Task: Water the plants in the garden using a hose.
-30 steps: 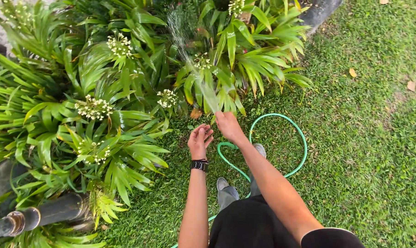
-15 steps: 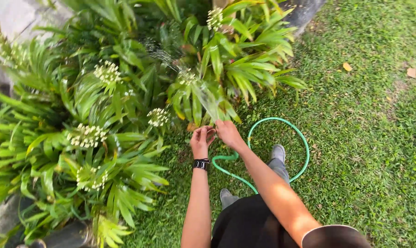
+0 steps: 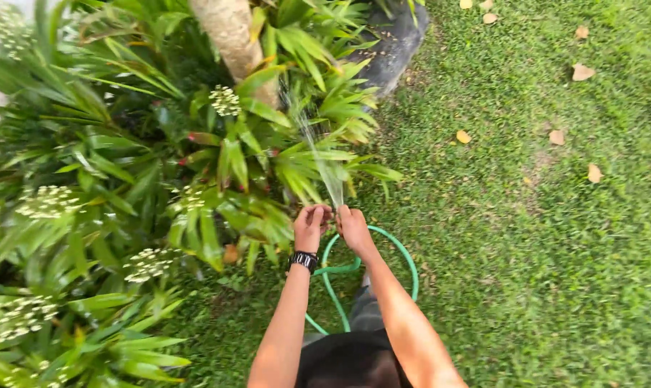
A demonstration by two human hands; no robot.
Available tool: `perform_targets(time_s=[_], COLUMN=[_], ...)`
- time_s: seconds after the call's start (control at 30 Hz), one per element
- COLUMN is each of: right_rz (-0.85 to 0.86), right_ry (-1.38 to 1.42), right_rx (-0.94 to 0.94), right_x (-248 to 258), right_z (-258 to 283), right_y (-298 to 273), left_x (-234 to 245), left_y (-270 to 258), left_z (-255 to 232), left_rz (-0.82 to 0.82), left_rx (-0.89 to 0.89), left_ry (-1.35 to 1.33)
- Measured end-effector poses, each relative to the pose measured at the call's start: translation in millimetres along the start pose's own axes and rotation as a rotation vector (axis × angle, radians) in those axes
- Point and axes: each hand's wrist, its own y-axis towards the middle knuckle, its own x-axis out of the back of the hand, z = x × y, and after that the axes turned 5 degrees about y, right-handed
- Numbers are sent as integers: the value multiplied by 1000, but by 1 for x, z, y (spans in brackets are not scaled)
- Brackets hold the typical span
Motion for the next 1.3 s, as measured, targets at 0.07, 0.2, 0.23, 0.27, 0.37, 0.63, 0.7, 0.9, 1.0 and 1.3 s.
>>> perform_targets(time_s=[0.07, 0.2, 0.23, 0.27, 0.37, 0.63, 0.7, 0.9, 1.0, 1.3], right_rz=[-23, -105, -110, -140, -191, -237, -311, -354, -323, -246], right_ry=[-36, -94, -95, -139, -226, -478, -433, -433, -432, -549], right_rx=[11, 4, 0, 31, 114, 168, 73, -11, -45, 60], right_x=[44, 116, 133, 148, 192, 308, 338, 432, 464, 545], right_z=[17, 46, 55, 67, 91, 98, 112, 165, 200, 331], right_y=[23, 56, 65, 75, 121, 216, 255, 367, 423, 578], left_x=[-56, -146, -168, -189, -244, -340, -369, -463, -516, -600], left_y=[33, 87, 94, 103, 139, 193, 224, 326, 396, 513], left_z=[6, 37, 39, 39, 32, 30, 12, 43, 57, 8], left_rz=[18, 94, 98, 126, 141, 219, 218, 190, 192, 146], left_rx=[7, -152, -147, -183, -213, -81, -25, 64, 74, 114], left_ry=[-22, 18, 17, 7, 13, -62, -75, 46, -18, 13])
